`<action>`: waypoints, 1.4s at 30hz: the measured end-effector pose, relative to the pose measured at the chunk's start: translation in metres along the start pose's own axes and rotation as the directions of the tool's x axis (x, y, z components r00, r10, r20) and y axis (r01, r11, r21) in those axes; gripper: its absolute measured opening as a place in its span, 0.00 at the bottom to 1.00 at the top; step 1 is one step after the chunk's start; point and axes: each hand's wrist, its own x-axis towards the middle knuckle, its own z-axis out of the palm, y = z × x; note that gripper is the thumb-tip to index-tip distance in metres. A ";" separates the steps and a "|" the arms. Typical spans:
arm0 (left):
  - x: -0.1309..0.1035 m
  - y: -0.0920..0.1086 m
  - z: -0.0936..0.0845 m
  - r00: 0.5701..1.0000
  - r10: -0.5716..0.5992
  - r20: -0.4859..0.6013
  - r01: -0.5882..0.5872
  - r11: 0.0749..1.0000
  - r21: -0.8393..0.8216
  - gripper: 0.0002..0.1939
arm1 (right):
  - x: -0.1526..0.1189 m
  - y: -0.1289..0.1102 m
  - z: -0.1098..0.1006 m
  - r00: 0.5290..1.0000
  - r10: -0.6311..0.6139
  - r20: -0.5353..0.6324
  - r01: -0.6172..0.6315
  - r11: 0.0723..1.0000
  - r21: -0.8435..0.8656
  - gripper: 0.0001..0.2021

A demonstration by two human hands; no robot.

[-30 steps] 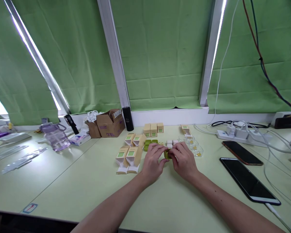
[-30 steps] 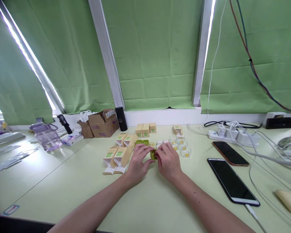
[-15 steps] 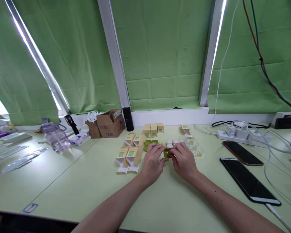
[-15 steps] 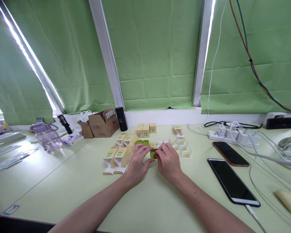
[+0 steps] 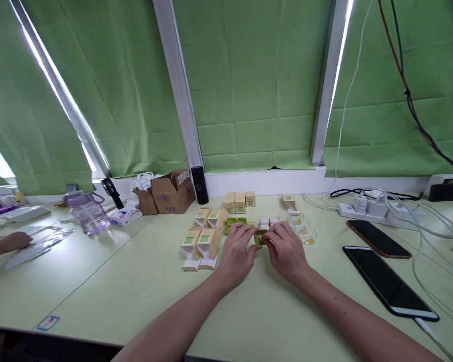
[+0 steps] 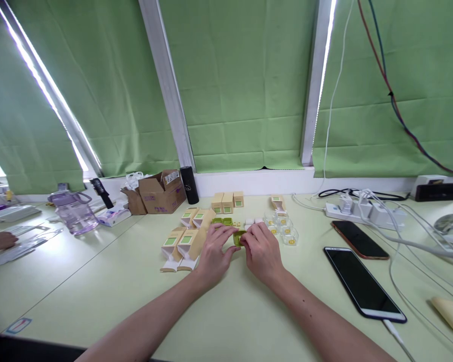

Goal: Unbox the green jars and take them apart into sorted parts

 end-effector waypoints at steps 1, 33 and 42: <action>0.000 0.000 0.000 1.000 -0.002 -0.001 0.002 1.000 0.001 0.23 | 0.000 0.000 0.000 1.000 -0.001 0.000 0.001 1.000 -0.001 0.09; 0.004 -0.013 -0.003 0.981 -0.187 -0.057 0.189 0.982 0.030 0.21 | -0.002 -0.006 0.001 0.999 -0.009 -0.033 0.009 1.000 0.017 0.08; 0.008 -0.015 -0.009 0.910 -0.367 -0.192 0.370 0.929 -0.021 0.22 | -0.006 0.007 0.012 0.994 0.088 0.069 -0.090 0.995 0.030 0.09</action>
